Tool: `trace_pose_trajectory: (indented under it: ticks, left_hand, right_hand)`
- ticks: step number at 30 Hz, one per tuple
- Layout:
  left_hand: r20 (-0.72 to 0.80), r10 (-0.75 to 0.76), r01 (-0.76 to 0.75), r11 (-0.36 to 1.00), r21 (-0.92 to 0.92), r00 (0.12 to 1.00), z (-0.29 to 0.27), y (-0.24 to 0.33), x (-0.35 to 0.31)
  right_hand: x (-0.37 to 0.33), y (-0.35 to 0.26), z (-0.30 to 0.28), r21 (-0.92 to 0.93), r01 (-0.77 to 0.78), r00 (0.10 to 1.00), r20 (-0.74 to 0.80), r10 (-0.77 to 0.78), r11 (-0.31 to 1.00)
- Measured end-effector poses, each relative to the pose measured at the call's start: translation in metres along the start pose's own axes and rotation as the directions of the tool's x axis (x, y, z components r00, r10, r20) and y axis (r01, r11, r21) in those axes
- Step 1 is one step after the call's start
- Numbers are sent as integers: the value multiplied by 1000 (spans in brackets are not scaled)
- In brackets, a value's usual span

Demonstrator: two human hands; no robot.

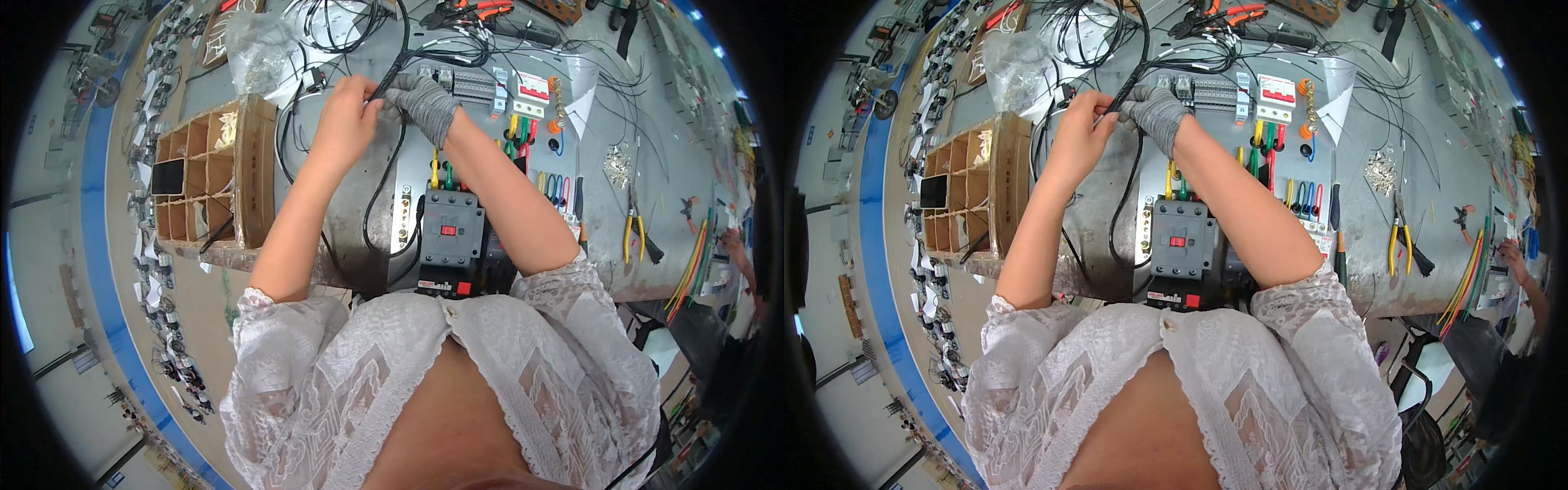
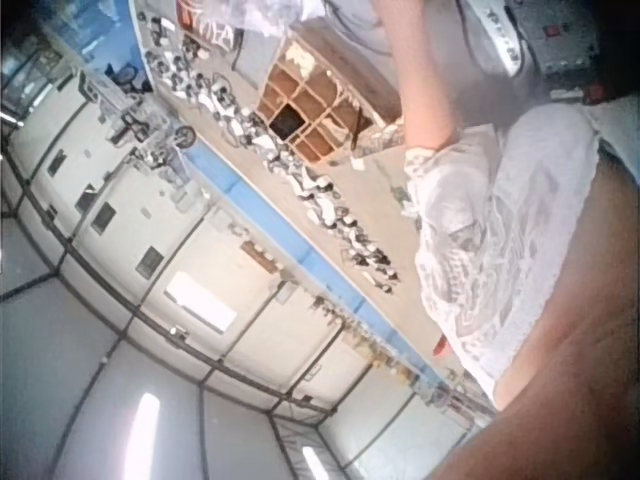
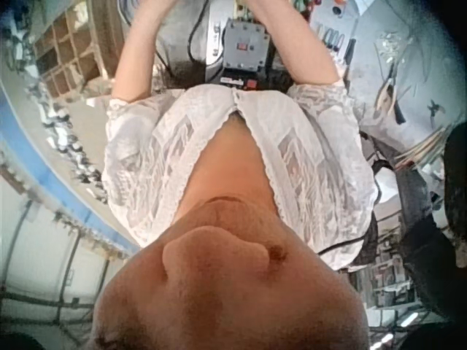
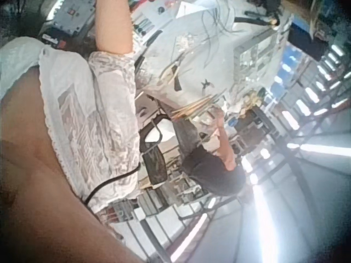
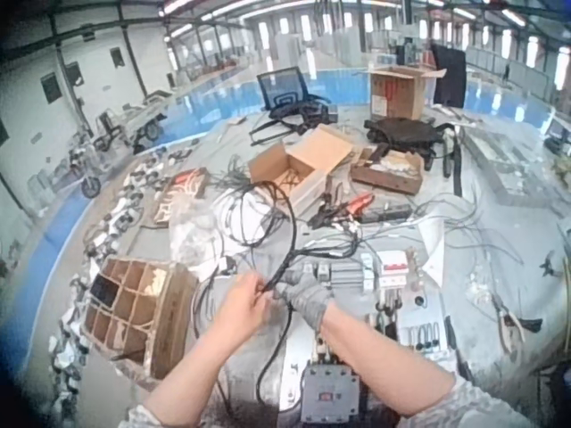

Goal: The person strips and twists black wires, then inserts them into a terminal block on an electrical control unit. They repeat this process for multiple wires, organizing them as they work.

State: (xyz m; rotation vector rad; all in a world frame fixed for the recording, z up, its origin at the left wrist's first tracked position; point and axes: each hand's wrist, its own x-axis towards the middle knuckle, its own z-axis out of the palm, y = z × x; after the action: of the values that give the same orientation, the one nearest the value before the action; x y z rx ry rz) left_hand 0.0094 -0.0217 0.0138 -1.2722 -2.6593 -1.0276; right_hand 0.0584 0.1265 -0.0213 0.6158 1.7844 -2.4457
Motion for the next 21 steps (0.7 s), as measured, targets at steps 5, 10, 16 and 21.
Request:
trace_pose_trajectory:
  ticks: [5,10,16,21]
  left_hand:
    - [57,-218,224,912,-342,974,6,4,-2]
    - [56,-230,236,912,-336,971,5,16,-5]
    - [262,-161,203,969,-142,951,-21,8,10]
    - [207,175,-223,946,237,963,-32,4,29]
  right_hand:
    - [-5,-6,-1,-84,-23,1000,-20,22,996]
    - [-3,-3,-5,262,-115,993,27,112,958]
    - [-4,-4,-1,193,-72,997,-3,74,978]
    - [-2,-4,-1,-10,-74,997,-3,74,997]
